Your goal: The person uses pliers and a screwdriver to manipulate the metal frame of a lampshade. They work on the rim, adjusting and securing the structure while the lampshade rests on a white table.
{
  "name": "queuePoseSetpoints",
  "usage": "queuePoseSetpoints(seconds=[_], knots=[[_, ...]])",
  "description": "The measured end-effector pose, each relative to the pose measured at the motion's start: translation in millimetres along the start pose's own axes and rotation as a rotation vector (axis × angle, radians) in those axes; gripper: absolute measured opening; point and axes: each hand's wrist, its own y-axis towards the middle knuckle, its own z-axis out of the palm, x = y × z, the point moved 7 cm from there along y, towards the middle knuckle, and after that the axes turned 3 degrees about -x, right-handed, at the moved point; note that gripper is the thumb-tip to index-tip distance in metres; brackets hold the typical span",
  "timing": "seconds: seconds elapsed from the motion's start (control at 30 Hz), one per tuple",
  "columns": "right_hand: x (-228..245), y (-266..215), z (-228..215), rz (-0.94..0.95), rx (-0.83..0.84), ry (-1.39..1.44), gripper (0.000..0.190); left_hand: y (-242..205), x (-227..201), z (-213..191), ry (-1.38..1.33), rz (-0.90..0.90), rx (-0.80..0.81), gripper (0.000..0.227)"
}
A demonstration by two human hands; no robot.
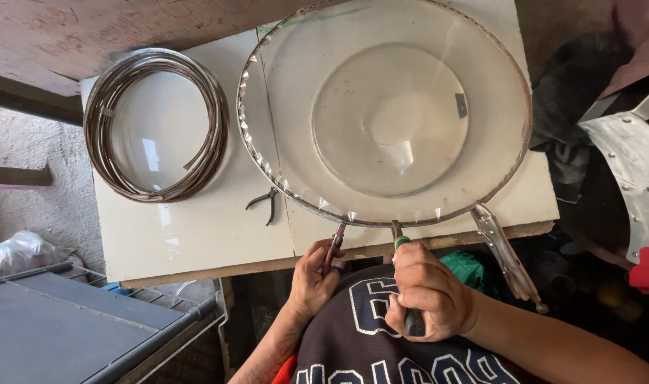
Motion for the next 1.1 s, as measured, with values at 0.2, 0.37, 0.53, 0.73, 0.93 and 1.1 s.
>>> queuePoseSetpoints(seconds=[0.2, 0.37, 0.53, 0.73, 0.93, 1.1], knots=[[0.0, -3.5, 0.7, -0.020, 0.029, -0.016, 0.020, -3.5, 5.0, 2.7, -0.021, 0.000, -0.002, 0.024], [0.1, -1.4, 2.4, -0.027, 0.039, -0.024, 0.020, -3.8, 6.9, 1.1, 0.028, 0.019, -0.005, 0.026], [-0.9, -1.7, 2.5, -0.011, 0.039, -0.042, 0.019, -6.3, -5.3, -8.2, 0.055, -0.160, 0.038, 0.015], [-3.7, -4.2, 5.2, -0.011, 0.045, -0.034, 0.018, -4.9, -53.8, -33.9, 0.097, -0.588, 0.303, 0.017], [-5.3, -4.8, 9.0, -0.008, 0.043, 0.019, 0.018, 0.5, -64.2, -40.4, -0.328, -0.801, 0.507, 0.020], [-4.9, -2.4, 9.2, -0.012, 0.059, 0.018, 0.014, 13.6, -69.9, -43.0, -0.388, -0.985, 0.588, 0.020]])
